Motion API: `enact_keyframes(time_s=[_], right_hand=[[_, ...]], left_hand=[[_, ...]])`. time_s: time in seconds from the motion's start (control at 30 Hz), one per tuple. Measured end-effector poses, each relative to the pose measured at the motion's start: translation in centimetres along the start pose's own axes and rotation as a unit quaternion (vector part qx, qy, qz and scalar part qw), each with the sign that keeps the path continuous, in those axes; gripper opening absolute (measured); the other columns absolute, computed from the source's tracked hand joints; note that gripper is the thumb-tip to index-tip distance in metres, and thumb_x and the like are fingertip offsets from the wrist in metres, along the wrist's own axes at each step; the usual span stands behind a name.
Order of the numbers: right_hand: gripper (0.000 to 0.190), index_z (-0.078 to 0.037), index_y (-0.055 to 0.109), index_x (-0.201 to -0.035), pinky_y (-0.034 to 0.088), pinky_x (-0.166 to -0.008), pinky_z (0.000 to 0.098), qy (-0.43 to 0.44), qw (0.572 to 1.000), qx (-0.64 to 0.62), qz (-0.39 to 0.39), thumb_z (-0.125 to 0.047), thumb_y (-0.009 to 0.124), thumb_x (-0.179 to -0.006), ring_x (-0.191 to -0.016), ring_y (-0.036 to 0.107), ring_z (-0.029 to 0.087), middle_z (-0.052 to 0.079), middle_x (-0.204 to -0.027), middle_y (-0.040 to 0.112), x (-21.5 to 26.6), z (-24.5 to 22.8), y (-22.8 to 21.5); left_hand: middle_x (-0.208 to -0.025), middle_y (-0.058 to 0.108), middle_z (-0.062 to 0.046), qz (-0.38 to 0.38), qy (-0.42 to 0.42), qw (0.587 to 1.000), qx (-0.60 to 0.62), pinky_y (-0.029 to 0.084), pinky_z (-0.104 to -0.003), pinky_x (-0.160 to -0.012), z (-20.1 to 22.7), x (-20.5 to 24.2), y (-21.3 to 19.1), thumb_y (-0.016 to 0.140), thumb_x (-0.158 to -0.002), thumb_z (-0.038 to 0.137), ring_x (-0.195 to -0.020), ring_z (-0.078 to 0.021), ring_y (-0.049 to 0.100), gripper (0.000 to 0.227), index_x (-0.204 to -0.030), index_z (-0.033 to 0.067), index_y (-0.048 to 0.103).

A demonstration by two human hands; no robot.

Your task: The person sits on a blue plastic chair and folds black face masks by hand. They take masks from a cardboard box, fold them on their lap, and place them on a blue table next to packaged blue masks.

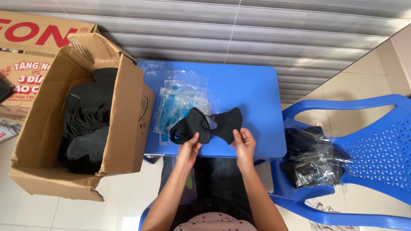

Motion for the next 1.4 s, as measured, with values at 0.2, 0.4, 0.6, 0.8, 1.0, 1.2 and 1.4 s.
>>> enact_keyframes(time_s=[0.2, 0.4, 0.6, 0.8, 1.0, 1.2, 1.4], right_hand=[[0.026, 0.003, 0.071, -0.109, 0.053, -0.030, 0.0307, 0.057, 0.969, 0.229, 0.070, -0.011, 0.074, -0.088, -0.044, 0.065, 0.021, 0.015, -0.073, 0.074, -0.3, -1.1, -3.3], [0.043, -0.016, 0.066, -0.128, 0.057, -0.062, 0.0439, -0.139, 0.813, 0.557, 0.099, -0.029, 0.074, -0.089, -0.076, 0.067, 0.027, 0.002, -0.084, 0.062, 0.9, -5.1, -2.2], [0.046, -0.022, 0.058, -0.147, 0.029, -0.113, 0.0555, -0.306, 0.768, 0.560, -0.054, -0.034, 0.055, -0.103, -0.142, 0.043, 0.038, 0.018, -0.145, 0.053, 3.6, -6.7, 2.2], [0.049, -0.025, 0.046, -0.156, 0.008, -0.125, 0.0521, -0.284, 0.722, 0.625, -0.082, -0.040, 0.039, -0.110, -0.154, 0.027, 0.029, 0.014, -0.163, 0.039, 3.8, -2.5, 2.1], [0.052, -0.026, 0.042, -0.158, 0.006, -0.125, 0.0524, -0.275, 0.716, 0.636, -0.089, -0.044, 0.037, -0.109, -0.156, 0.022, 0.027, 0.014, -0.166, 0.033, 3.0, -1.4, 1.6], [0.052, -0.025, 0.043, -0.157, 0.006, -0.125, 0.0530, -0.298, 0.709, 0.636, -0.073, -0.044, 0.036, -0.110, -0.156, 0.025, 0.027, 0.015, -0.165, 0.035, 3.0, -0.8, 1.6], [0.050, -0.022, 0.047, -0.155, 0.014, -0.123, 0.0553, -0.327, 0.696, 0.636, -0.059, -0.041, 0.041, -0.109, -0.154, 0.031, 0.030, 0.018, -0.162, 0.040, 3.4, -1.7, 2.0]], left_hand=[[-0.112, 0.075, -0.018, -0.002, 0.012, 1.000, -0.012, 0.061, -0.051, -0.093, 0.8, 0.6, 0.7, 0.084, -0.083, -0.003, -0.103, -0.0367, 0.073, 0.046, -0.126, 0.0034, 0.067], [-0.120, 0.073, -0.019, -0.004, 0.028, 1.000, -0.013, 0.059, -0.050, -0.096, 1.9, 1.4, 1.5, 0.081, -0.085, -0.002, -0.110, -0.0364, 0.071, 0.050, -0.132, 0.0040, 0.064], [-0.123, 0.072, -0.018, -0.021, 0.030, 0.999, -0.016, 0.058, -0.051, -0.098, 1.9, 2.0, 1.6, 0.078, -0.087, -0.004, -0.113, -0.0365, 0.070, 0.047, -0.132, 0.0055, 0.066], [-0.121, 0.072, -0.020, -0.030, 0.040, 0.999, 0.005, 0.056, -0.055, -0.099, 1.0, 0.6, 0.4, 0.078, -0.086, -0.007, -0.113, -0.0385, 0.069, 0.046, -0.128, 0.0067, 0.069], [-0.123, 0.071, -0.020, -0.055, 0.044, 0.997, 0.008, 0.057, -0.055, -0.099, 1.0, 0.2, 0.6, 0.076, -0.088, -0.007, -0.113, -0.0384, 0.069, 0.047, -0.131, 0.0099, 0.069], [-0.127, 0.069, -0.021, -0.077, 0.045, 0.996, 0.005, 0.056, -0.056, -0.099, 0.1, -0.9, -0.5, 0.076, -0.089, -0.007, -0.116, -0.0384, 0.068, 0.048, -0.134, 0.0063, 0.066], [-0.111, 0.075, -0.007, -0.061, 0.044, 0.997, -0.033, 0.061, -0.035, -0.086, -1.9, -4.4, -2.4, 0.087, -0.084, 0.007, -0.089, -0.0174, 0.073, 0.042, -0.123, 0.0051, 0.072]])
Point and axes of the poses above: each hand's wrist, its own x-axis away from the middle knuckle, its own y-axis out of the palm, z = x × y, the point moved 8 cm from there along -x, towards the middle knuckle
